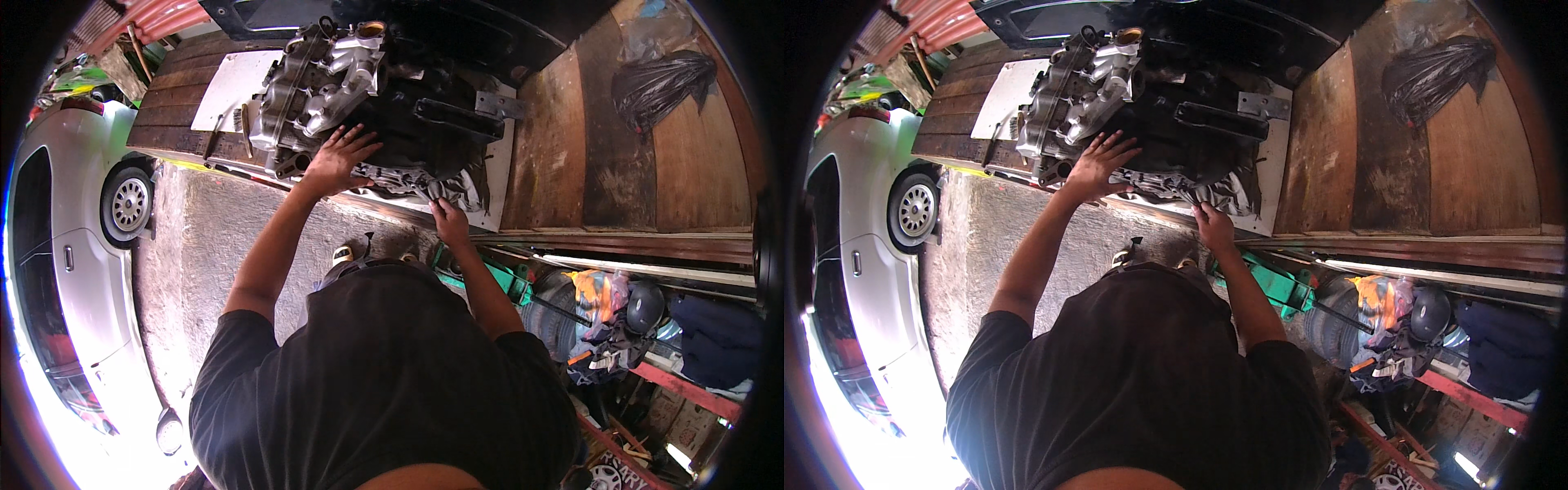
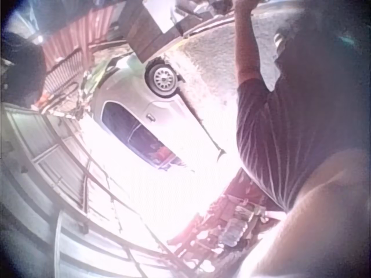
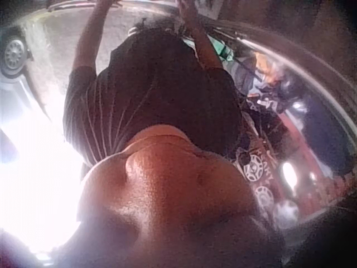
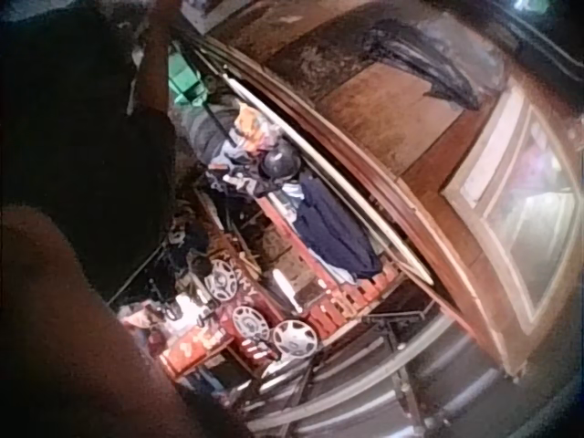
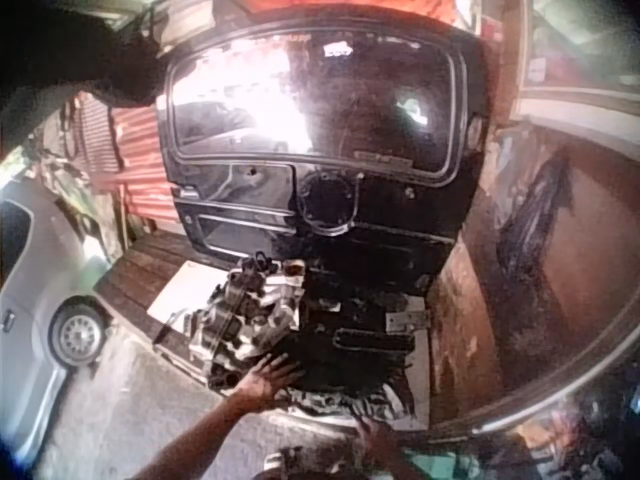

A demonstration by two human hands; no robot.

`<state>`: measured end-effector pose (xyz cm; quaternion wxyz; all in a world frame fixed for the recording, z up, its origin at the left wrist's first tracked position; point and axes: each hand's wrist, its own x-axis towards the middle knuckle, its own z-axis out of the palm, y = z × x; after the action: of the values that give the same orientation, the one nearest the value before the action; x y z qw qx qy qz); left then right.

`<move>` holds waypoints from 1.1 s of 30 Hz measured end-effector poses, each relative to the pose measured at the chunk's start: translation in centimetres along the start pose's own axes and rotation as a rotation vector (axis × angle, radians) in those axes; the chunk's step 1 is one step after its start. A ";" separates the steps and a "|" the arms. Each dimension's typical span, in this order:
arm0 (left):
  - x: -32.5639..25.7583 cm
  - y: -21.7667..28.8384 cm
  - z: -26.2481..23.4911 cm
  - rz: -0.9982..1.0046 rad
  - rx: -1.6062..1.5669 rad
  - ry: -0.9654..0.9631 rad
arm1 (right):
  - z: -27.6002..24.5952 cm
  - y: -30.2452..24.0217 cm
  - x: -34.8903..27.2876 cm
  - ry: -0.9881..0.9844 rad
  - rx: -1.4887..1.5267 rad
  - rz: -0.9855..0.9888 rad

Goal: The person retrieves a wrench and a brush from a shelf, then uses the wrench to loosen and remove bolts from a car engine block resting on a wooden workbench. The person repeatedly applies the wrench to different bolt locations on the engine throughout the clip.

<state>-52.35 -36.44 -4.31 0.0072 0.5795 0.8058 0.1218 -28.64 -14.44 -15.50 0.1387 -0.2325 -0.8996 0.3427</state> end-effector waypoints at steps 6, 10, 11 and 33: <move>-0.1 0.0 0.1 -0.005 -0.002 0.008 | -0.7 -0.9 0.3 -0.009 -0.049 -0.025; -0.1 0.0 0.2 -0.004 -0.003 0.007 | -1.0 -1.0 0.2 -0.009 -0.029 -0.027; -0.1 0.0 0.3 -0.005 -0.004 0.008 | -1.0 -0.9 0.2 -0.029 -0.017 -0.004; 0.0 0.4 0.1 -0.030 -0.006 0.004 | -2.9 -2.5 0.4 -0.034 -0.414 -0.026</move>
<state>-51.97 -36.30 -4.35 0.0091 0.5672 0.8140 0.1251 -28.59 -14.30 -11.67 0.0771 -0.2387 -0.9559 0.1524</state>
